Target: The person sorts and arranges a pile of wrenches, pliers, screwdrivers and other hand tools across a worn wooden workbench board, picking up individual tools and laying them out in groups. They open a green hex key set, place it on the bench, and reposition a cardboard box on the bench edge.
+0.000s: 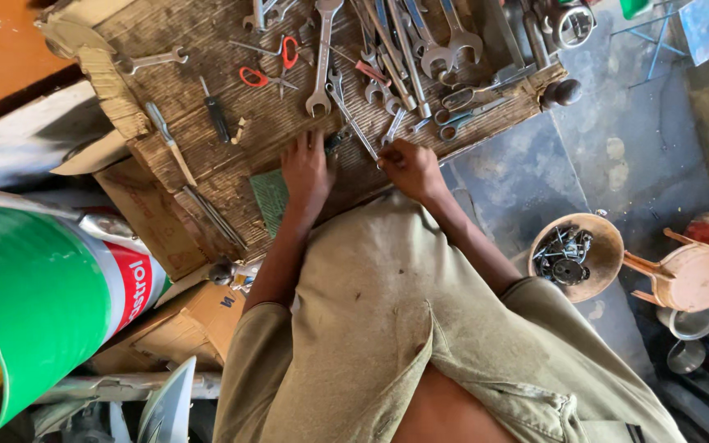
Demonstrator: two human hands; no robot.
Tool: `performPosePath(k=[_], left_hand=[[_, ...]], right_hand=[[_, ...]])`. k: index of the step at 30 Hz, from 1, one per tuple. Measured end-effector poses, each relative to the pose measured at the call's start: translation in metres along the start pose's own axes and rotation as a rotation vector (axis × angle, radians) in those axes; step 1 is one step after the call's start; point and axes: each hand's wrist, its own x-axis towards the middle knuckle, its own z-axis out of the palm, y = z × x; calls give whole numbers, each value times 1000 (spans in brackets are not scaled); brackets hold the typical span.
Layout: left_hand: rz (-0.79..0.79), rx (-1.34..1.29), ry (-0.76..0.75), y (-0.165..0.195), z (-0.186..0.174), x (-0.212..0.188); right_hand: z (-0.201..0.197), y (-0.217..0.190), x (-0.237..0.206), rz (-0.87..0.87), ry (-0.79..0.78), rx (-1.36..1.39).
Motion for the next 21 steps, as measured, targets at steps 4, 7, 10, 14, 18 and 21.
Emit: performPosePath(k=[4, 7, 10, 14, 18, 21], left_hand=[[-180, -78, -169, -12, 8, 15], [-356, -128, -55, -16, 1, 18], [-198, -73, 231, -18, -9, 19], [-166, -207, 192, -8, -8, 27], [-209, -496, -18, 9, 3, 39], [-20, -498, -33, 18, 6, 41]], right_hand=[[36, -11, 69, -68, -57, -346], [47, -13, 92, -86, -93, -454], [45, -11, 96, 109, -192, 3], [35, -9, 90, 547, -237, 1001], [-8, -27, 77, 350, -116, 1167], [-85, -44, 80, 77, 74, 860]])
